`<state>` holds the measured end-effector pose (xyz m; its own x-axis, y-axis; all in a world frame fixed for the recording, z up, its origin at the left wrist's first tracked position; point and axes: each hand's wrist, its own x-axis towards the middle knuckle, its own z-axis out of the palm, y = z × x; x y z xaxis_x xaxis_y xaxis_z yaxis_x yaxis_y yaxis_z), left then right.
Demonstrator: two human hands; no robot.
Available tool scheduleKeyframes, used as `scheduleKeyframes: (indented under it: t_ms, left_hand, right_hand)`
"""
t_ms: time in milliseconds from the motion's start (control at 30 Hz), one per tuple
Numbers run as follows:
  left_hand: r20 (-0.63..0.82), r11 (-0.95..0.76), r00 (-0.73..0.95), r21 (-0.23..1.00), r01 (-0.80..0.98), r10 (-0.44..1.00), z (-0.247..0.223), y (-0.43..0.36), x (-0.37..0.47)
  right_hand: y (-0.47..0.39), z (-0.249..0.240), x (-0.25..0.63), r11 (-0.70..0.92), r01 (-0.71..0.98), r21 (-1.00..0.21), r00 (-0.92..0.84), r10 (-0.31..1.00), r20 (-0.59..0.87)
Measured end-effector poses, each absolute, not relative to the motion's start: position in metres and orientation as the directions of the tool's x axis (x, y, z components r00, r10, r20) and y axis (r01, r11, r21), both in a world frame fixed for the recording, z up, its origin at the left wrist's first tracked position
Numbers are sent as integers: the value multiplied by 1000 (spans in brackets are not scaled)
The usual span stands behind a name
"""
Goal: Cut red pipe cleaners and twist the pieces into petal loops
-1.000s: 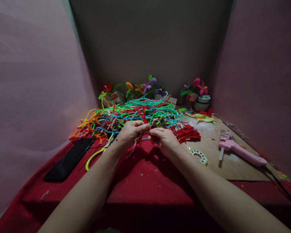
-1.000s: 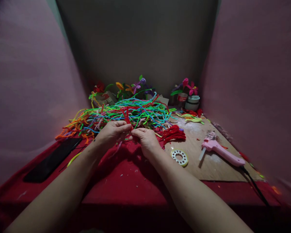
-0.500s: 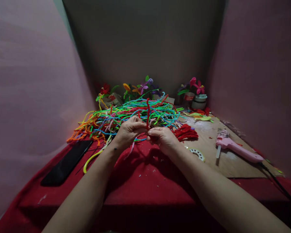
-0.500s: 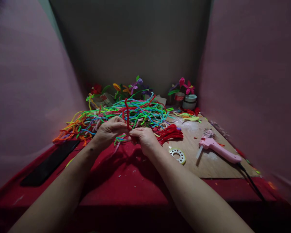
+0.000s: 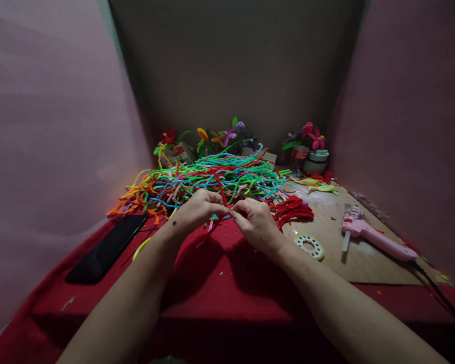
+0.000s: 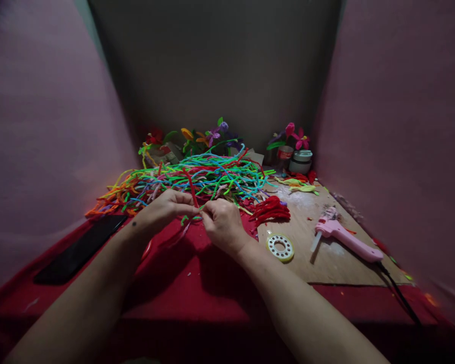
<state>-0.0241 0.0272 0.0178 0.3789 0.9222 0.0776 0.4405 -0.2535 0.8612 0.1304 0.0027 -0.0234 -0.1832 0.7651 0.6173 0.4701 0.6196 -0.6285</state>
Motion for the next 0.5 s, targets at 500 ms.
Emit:
scheduleKeyframes:
  t_ms: [500]
  left_hand:
    - [393, -436, 380, 899, 30, 837, 26, 18, -25]
  right_hand:
    - [-2, -11, 128, 311, -261, -914, -57, 940, 337]
